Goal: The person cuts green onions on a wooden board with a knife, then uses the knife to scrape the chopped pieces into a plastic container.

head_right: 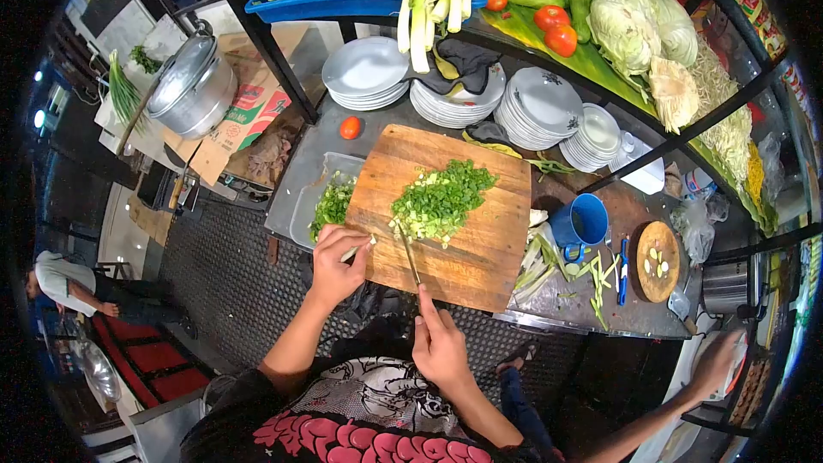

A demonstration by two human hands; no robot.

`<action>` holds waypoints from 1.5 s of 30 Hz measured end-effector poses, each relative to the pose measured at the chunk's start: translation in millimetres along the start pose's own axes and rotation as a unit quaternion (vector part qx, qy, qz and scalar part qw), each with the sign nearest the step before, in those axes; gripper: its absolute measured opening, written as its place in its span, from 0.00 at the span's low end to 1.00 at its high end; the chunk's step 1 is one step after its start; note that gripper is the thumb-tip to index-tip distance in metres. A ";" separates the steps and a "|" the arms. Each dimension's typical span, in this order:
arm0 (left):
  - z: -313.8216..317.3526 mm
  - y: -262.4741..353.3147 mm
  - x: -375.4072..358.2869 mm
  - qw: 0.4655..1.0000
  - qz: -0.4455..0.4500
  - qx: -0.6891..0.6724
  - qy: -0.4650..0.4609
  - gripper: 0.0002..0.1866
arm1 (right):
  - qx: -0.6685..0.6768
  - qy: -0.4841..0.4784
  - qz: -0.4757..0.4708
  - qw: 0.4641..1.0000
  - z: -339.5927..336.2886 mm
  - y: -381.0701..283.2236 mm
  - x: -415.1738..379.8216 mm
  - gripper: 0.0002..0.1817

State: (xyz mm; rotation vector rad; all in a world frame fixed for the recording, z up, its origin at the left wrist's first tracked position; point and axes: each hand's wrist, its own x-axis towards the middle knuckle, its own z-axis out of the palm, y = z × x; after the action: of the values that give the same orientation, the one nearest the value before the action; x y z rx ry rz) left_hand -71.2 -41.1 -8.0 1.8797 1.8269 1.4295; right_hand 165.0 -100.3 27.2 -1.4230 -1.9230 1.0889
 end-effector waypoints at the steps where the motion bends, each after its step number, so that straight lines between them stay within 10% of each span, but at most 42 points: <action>1: -0.3 0.8 1.1 1.000 -0.003 -0.005 -0.003 0.06 | 0.007 0.006 -0.004 1.000 -1.2 -1.0 -0.3 0.32; 45: 2.1 -4.0 2.0 0.999 -0.013 -0.047 -0.014 0.05 | -0.064 -0.073 -0.005 0.995 -2.8 -17.9 -23.9 0.34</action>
State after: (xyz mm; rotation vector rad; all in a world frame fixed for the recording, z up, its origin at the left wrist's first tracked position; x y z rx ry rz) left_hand -72.9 -37.4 -10.8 1.8147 1.7340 1.4462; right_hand 165.2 -124.4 45.1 -1.4350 -2.1342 1.1096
